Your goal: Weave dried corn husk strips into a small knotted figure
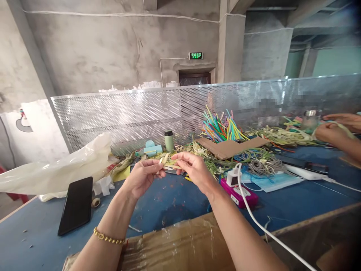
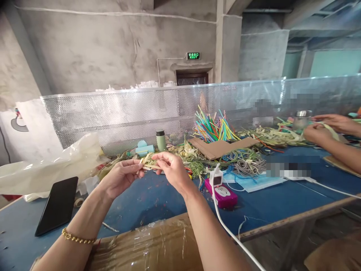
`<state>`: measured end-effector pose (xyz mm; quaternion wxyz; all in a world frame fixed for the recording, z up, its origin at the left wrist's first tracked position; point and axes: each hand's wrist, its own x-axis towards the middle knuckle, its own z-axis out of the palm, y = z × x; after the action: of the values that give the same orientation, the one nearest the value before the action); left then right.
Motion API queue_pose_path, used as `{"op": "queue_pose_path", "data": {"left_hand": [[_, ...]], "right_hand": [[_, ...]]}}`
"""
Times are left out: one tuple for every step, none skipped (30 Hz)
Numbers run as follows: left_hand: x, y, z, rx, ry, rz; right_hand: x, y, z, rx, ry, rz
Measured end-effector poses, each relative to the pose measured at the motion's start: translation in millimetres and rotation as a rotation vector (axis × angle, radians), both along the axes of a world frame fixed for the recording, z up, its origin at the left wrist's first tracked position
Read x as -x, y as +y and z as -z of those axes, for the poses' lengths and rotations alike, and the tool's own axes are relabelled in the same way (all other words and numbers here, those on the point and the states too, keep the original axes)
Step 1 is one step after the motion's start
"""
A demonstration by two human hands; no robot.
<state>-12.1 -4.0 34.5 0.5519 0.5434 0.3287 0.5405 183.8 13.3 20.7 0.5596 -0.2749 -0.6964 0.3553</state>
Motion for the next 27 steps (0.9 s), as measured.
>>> {"op": "queue_pose_path", "data": {"left_hand": [[1,0,-0.7,0.015,-0.014,0.042],[2,0,-1.3,0.026,-0.027,0.076],[3,0,-1.7,0.031,-0.037,0.101],[4,-1,-2.0,0.033,-0.043,0.117],[4,-1,-2.0,0.034,-0.045,0.127],[5,0,-1.9,0.035,-0.045,0.133],[5,0,-1.6,0.036,-0.043,0.139],[5,0,-1.1,0.038,-0.04,0.143],[5,0,-0.7,0.041,-0.036,0.147],[5,0,-0.2,0.046,-0.03,0.15],[4,0,0.1,0.052,-0.023,0.152],[3,0,0.4,0.056,-0.016,0.149],[3,-1,0.6,0.059,-0.011,0.143],[1,-1,0.8,0.06,-0.006,0.133],[0,-2,0.9,0.056,0.002,0.119],[-2,-2,1.0,0.046,0.01,0.098],[-4,-3,1.0,0.03,0.022,0.073],[-6,-4,1.0,0.01,0.04,0.045],[-8,-5,1.0,-0.016,0.064,0.012],[-10,-6,1.0,-0.048,0.092,-0.027],[-12,-7,0.9,-0.081,0.123,-0.071],[-14,-8,0.8,-0.112,0.154,-0.116],[-16,-9,0.6,-0.138,0.181,-0.158],[-18,-9,0.6,-0.156,0.204,-0.189],[-19,-10,0.5,-0.165,0.221,-0.21],[-20,-10,0.6,-0.166,0.231,-0.221],[-20,-9,0.7,-0.163,0.234,-0.226]], "right_hand": [[0,-3,-1.4,0.011,0.015,-0.076],[-1,-5,-3.0,0.02,0.025,-0.142],[-1,-8,-4.5,0.027,0.03,-0.191],[-1,-10,-5.8,0.032,0.027,-0.224],[0,-11,-6.8,0.031,0.022,-0.242],[0,-12,-7.4,0.024,0.015,-0.249],[0,-13,-7.8,0.01,0.01,-0.246],[1,-13,-7.8,-0.012,0.008,-0.234],[2,-13,-7.8,-0.039,0.005,-0.219],[2,-13,-7.7,-0.064,0.001,-0.204],[3,-13,-7.6,-0.086,-0.008,-0.19],[4,-13,-7.5,-0.1,-0.021,-0.181],[4,-14,-7.4,-0.108,-0.037,-0.178],[5,-15,-7.3,-0.111,-0.052,-0.178],[5,-16,-7.2,-0.107,-0.063,-0.177],[5,-16,-6.9,-0.099,-0.074,-0.171],[6,-17,-6.7,-0.087,-0.088,-0.159],[6,-17,-6.4,-0.072,-0.104,-0.143],[6,-17,-6.0,-0.057,-0.121,-0.123],[7,-17,-5.7,-0.043,-0.138,-0.107],[7,-17,-5.5,-0.03,-0.147,-0.092],[8,-16,-5.2,-0.02,-0.146,-0.08],[8,-15,-4.9,-0.011,-0.137,-0.069],[9,-14,-4.6,-0.001,-0.126,-0.059],[10,-13,-4.3,0.008,-0.109,-0.043],[11,-11,-4.0,0.018,-0.089,-0.021],[11,-10,-3.6,0.032,-0.067,0.005]]}}
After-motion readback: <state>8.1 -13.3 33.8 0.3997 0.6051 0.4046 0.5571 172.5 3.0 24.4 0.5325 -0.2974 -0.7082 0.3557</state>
